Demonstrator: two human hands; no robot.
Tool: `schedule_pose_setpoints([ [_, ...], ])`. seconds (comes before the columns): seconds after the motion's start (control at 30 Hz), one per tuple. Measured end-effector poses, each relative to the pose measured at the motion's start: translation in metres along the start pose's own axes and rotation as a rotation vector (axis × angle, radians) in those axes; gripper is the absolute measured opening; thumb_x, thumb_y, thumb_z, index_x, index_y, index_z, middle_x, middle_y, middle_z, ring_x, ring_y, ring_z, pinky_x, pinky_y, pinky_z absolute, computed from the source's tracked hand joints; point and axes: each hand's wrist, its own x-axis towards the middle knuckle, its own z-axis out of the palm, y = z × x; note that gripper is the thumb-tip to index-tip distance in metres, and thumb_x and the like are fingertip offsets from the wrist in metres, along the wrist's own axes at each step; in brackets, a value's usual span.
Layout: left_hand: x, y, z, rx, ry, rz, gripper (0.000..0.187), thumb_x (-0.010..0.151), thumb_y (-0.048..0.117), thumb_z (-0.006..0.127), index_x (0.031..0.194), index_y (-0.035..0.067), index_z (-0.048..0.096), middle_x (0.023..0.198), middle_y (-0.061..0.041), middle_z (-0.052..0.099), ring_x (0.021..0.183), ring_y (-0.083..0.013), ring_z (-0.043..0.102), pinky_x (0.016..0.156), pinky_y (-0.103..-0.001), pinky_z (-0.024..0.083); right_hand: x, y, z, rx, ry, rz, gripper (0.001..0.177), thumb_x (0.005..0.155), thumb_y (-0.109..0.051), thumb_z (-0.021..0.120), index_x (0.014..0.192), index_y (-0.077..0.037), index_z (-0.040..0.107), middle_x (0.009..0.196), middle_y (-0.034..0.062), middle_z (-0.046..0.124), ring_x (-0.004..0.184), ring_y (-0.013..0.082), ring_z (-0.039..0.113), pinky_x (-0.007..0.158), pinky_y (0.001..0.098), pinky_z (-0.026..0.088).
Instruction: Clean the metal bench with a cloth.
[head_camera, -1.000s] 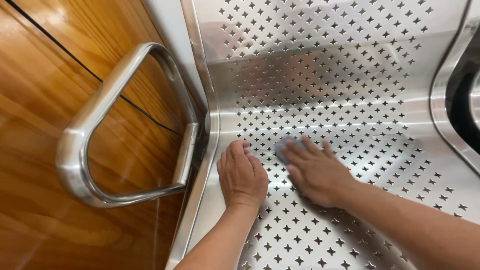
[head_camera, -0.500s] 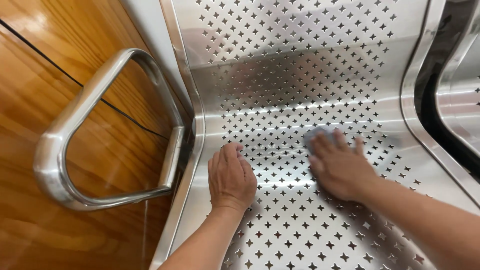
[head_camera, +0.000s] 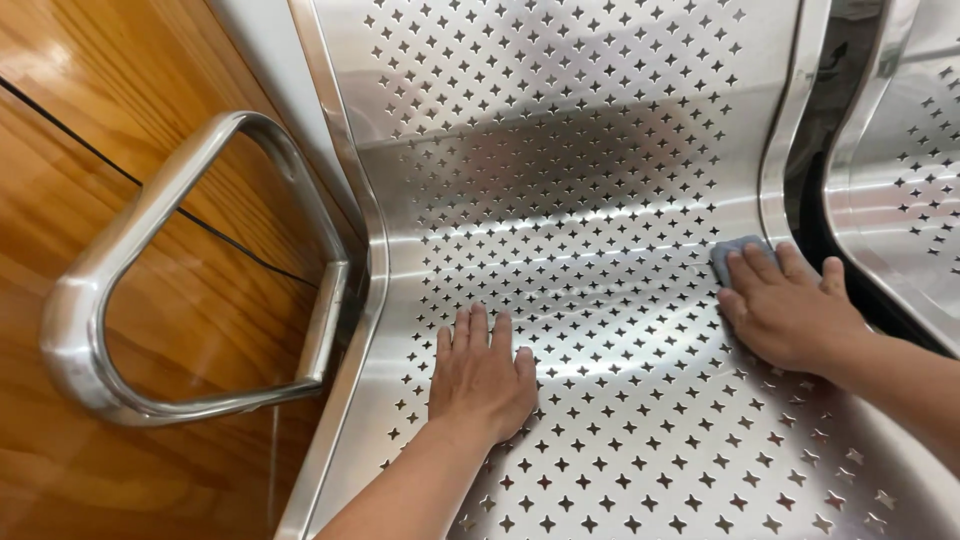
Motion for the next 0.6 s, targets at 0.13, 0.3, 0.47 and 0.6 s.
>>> schedule_pose_setpoints([
  [0.13, 0.000, 0.010, -0.003, 0.095, -0.158, -0.060, 0.069, 0.102, 0.044, 0.030, 0.160, 0.009, 0.016, 0.168, -0.014, 0.008, 0.156, -0.0299, 0.002, 0.124, -0.047, 0.001, -0.025, -0.070, -0.015, -0.010, -0.031, -0.087, 0.070, 0.100, -0.050, 0.026, 0.163, -0.021, 0.015, 0.172, 0.0032, 0.006, 0.154, 0.0343, 0.002, 0.118, 0.0631, 0.004],
  [0.3, 0.000, 0.015, -0.006, 0.126, -0.213, -0.075, 0.071, 0.103, 0.048, 0.026, 0.162, 0.011, 0.012, 0.170, -0.013, 0.005, 0.157, -0.0294, 0.001, 0.125, -0.047, 0.000, -0.072, -0.133, -0.040, 0.102, -0.063, -0.369, 0.068, 0.101, -0.045, 0.030, 0.164, -0.021, 0.019, 0.174, 0.0022, 0.009, 0.155, 0.0318, 0.001, 0.120, 0.0583, 0.002],
  [0.47, -0.002, 0.018, -0.007, 0.136, -0.229, -0.077, 0.072, 0.104, 0.049, 0.024, 0.162, 0.010, 0.010, 0.170, -0.014, 0.003, 0.157, -0.0303, -0.001, 0.125, -0.049, -0.002, -0.033, -0.042, -0.003, 0.027, 0.042, -0.133, 0.069, 0.100, -0.045, 0.025, 0.166, -0.029, 0.015, 0.173, 0.0027, 0.010, 0.153, 0.0332, 0.002, 0.119, 0.0592, 0.000],
  [0.6, -0.002, 0.026, -0.009, 0.135, -0.241, -0.073, 0.072, 0.104, 0.049, 0.023, 0.162, 0.009, 0.008, 0.170, -0.015, 0.001, 0.157, -0.0306, -0.003, 0.125, -0.050, -0.002, -0.013, -0.001, 0.000, -0.076, 0.037, 0.024, 0.067, 0.099, -0.049, 0.025, 0.160, -0.024, 0.015, 0.169, 0.0013, 0.010, 0.155, 0.0322, 0.003, 0.118, 0.0628, 0.003],
])
